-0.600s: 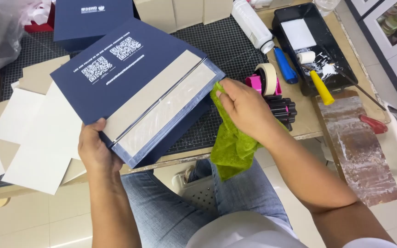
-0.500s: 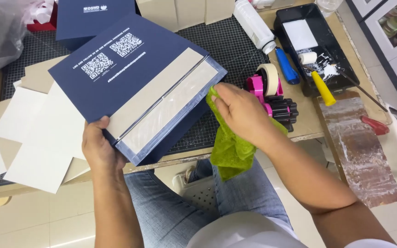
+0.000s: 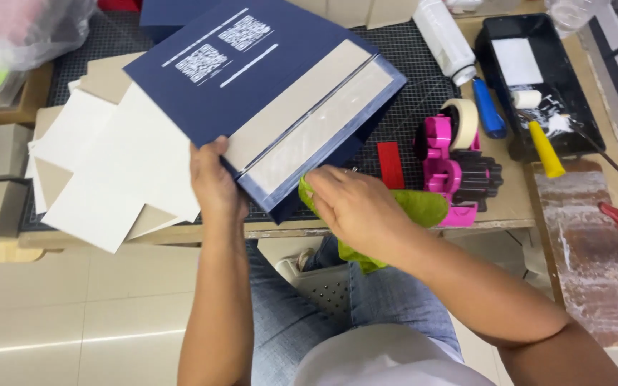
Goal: The person cleans the exterior of a blue box with a cloth and then carefully presses down the interior lining to ensure it is flat and secure.
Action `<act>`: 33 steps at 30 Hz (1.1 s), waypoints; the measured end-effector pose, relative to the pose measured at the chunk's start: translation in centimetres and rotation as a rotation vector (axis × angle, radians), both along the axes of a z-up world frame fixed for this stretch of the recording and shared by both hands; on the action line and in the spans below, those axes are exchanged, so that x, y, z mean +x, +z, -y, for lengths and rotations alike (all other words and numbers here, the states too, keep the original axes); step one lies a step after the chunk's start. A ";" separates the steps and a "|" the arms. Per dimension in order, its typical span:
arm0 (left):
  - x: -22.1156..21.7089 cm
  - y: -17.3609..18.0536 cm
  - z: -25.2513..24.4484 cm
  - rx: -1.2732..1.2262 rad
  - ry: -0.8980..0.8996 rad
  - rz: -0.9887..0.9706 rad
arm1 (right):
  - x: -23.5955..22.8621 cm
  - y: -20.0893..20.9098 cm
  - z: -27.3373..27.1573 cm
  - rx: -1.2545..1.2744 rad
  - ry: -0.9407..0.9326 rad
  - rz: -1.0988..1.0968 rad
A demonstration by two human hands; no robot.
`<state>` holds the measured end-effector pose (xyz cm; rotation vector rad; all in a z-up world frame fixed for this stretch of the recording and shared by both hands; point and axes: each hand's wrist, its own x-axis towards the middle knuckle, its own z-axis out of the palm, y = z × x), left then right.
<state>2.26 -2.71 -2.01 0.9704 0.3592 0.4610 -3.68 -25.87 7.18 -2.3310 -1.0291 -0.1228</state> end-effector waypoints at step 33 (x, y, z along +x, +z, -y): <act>-4.1 2.1 10.0 -0.339 0.281 -0.057 | -3.2 -3.8 14.1 -0.138 -0.737 -0.119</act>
